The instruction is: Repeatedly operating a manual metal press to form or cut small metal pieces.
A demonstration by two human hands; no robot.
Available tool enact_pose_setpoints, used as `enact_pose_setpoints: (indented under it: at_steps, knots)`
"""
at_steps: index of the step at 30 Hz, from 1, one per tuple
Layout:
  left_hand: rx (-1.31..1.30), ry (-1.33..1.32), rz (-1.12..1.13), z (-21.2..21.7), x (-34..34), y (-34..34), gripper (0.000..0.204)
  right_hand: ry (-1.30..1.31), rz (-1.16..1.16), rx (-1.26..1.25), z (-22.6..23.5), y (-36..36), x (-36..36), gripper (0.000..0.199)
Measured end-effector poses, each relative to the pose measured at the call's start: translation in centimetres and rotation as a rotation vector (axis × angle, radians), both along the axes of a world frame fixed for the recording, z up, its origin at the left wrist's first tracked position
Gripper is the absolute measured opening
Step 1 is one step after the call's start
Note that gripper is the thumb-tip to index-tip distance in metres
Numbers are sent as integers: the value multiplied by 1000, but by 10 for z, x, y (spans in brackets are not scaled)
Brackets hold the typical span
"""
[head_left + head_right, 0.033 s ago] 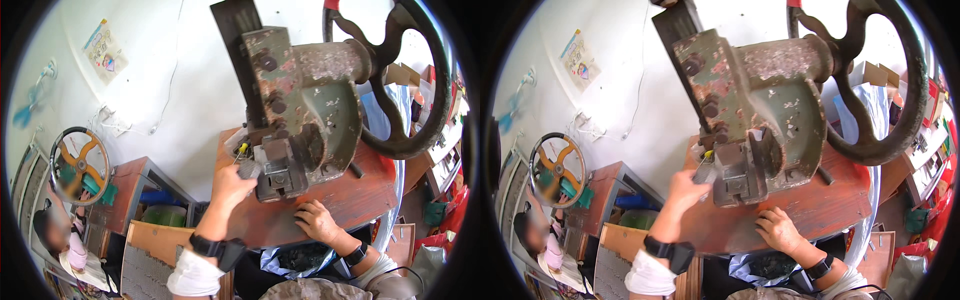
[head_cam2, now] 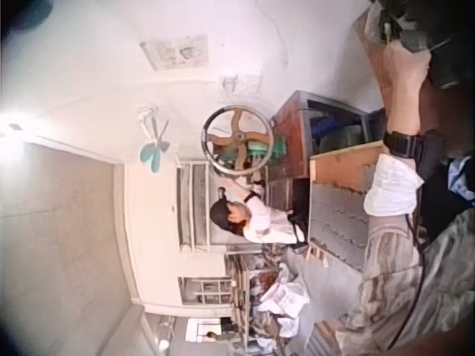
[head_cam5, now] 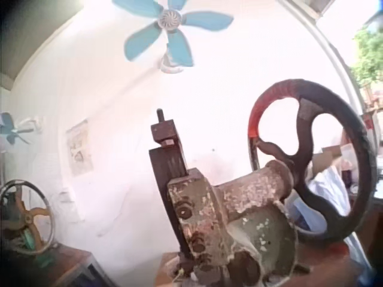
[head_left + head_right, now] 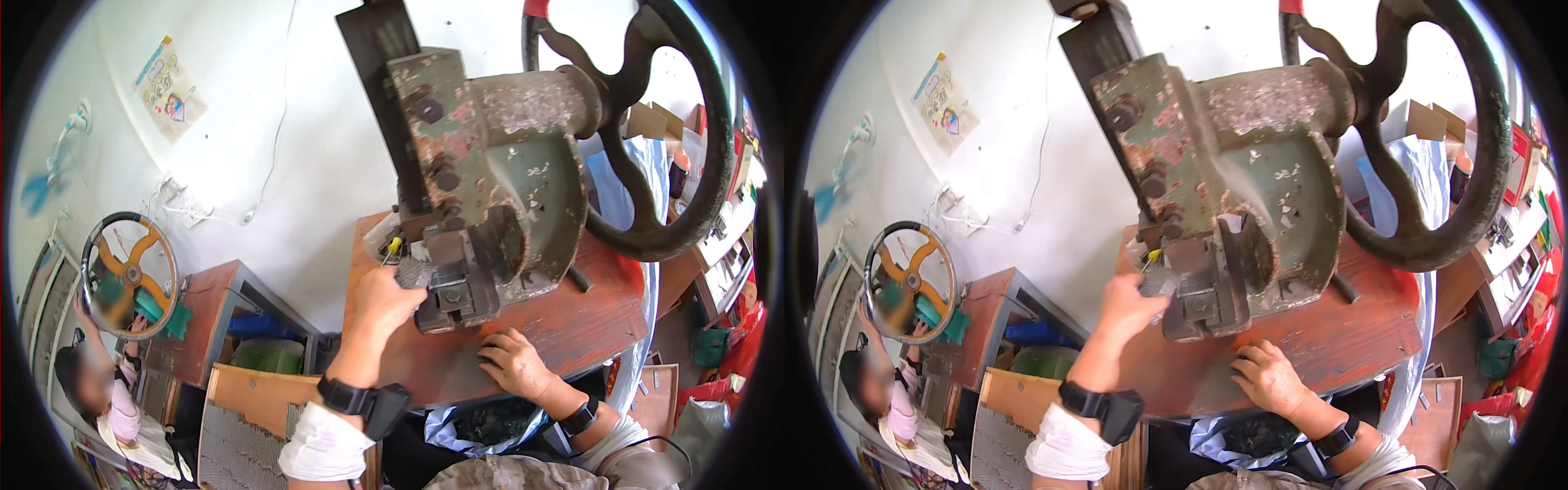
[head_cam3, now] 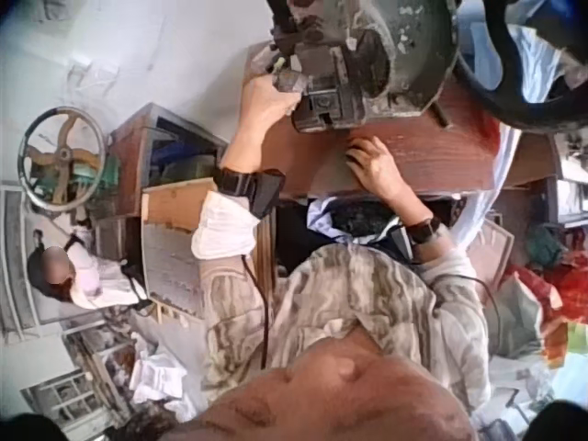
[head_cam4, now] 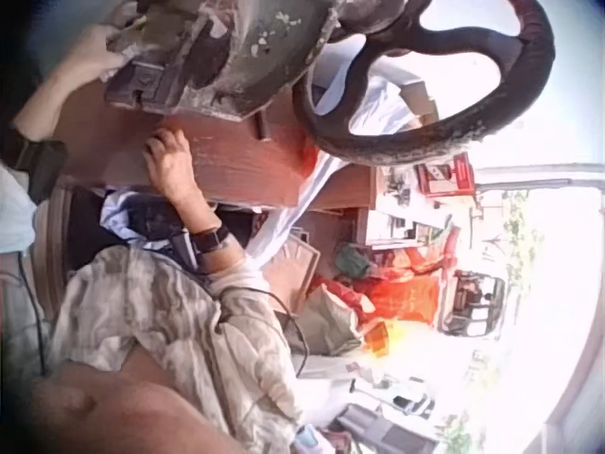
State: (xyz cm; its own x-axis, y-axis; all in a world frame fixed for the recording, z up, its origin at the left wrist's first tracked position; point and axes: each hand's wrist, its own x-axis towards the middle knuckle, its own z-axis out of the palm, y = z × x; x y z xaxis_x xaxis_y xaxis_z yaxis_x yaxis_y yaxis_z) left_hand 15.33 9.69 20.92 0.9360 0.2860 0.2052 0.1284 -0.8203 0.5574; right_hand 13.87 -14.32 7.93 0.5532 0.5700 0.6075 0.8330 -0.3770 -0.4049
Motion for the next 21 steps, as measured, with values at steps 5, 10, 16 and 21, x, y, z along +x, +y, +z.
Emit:
enact_pose_setpoints:
  at_steps: [5, 10, 16, 21]
  knots:
    - [-29, -123, -3, -20, 39, -31, 37, 24, 20, 7, -2, -1, 0, 20]
    - [-324, -198, -198, -17, 41, -39, 35, 61, 12, 16, 2, -5, 2, 22]
    - [-184, -252, -198, -56, 54, 9, 33, 117, 31, 244, 19, -8, 11, 23]
    - [-137, -440, -164, -74, 55, -12, 29, 39, -93, 293, 62, 16, 52, 36]
